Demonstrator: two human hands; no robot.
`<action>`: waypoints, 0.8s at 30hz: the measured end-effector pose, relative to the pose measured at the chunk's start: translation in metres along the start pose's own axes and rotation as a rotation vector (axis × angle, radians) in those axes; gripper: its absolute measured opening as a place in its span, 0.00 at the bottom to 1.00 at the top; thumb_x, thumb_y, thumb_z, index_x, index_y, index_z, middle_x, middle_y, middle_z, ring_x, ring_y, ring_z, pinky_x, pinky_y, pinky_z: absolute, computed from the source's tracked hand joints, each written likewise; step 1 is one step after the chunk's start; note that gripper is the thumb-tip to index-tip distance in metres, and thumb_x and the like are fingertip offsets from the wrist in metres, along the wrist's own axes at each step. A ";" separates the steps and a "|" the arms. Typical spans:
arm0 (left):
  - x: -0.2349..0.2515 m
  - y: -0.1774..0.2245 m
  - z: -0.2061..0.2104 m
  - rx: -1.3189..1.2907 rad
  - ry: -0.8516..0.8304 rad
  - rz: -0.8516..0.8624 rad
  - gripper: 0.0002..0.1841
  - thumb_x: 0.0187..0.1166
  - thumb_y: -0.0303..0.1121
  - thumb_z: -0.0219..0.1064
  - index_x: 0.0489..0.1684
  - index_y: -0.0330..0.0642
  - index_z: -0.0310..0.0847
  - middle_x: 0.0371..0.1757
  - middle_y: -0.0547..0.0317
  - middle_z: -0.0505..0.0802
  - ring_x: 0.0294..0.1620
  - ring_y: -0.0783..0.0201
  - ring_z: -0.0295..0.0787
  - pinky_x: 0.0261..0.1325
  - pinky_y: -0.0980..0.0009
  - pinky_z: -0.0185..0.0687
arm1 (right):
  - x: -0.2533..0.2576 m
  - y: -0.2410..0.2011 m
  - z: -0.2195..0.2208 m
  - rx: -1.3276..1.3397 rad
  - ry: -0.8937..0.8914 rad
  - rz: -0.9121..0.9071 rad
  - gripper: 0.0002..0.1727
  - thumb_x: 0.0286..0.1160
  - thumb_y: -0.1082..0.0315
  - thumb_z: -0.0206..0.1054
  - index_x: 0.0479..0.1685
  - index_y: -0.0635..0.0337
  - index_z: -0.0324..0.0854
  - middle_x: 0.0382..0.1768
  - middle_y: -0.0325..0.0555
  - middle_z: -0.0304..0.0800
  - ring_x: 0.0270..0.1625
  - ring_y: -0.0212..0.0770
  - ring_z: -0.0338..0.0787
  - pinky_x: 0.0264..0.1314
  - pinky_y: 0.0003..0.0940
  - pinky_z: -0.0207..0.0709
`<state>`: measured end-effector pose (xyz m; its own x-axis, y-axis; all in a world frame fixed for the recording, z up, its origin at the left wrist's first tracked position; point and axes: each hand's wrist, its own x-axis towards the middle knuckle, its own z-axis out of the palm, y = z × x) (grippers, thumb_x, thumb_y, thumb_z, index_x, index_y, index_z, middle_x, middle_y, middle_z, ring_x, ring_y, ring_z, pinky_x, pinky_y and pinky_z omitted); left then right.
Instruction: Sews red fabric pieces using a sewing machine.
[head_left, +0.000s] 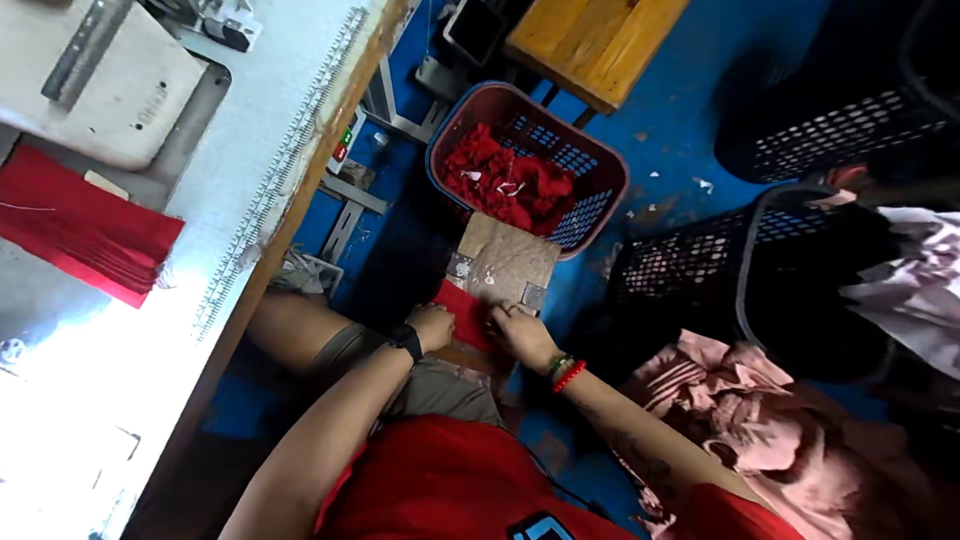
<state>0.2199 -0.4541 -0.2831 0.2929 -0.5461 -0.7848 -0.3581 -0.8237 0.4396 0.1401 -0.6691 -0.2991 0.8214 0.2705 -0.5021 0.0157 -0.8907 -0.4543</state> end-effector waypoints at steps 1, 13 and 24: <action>0.004 -0.003 0.000 -0.034 0.015 0.002 0.21 0.92 0.40 0.50 0.63 0.33 0.82 0.67 0.36 0.87 0.76 0.40 0.78 0.78 0.38 0.67 | -0.008 0.004 0.011 0.019 -0.020 -0.006 0.21 0.81 0.57 0.65 0.65 0.60 0.82 0.71 0.64 0.82 0.69 0.64 0.86 0.65 0.61 0.81; 0.015 -0.047 -0.002 -0.378 0.187 -0.304 0.33 0.92 0.56 0.48 0.58 0.27 0.83 0.58 0.32 0.89 0.64 0.40 0.87 0.71 0.41 0.76 | -0.045 0.030 0.086 -0.008 0.403 -0.226 0.24 0.77 0.55 0.70 0.74 0.30 0.83 0.71 0.54 0.85 0.66 0.67 0.86 0.50 0.60 0.87; -0.006 -0.047 -0.009 -0.525 0.344 -0.351 0.34 0.93 0.55 0.42 0.62 0.31 0.84 0.60 0.36 0.90 0.66 0.42 0.86 0.73 0.41 0.74 | -0.054 0.025 0.057 -0.016 0.362 -0.242 0.31 0.68 0.54 0.77 0.75 0.41 0.82 0.71 0.55 0.85 0.71 0.62 0.85 0.59 0.57 0.86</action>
<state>0.2432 -0.4135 -0.2945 0.6062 -0.1813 -0.7744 0.2571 -0.8767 0.4066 0.0635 -0.6852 -0.3246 0.9399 0.3291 -0.0906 0.2388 -0.8236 -0.5145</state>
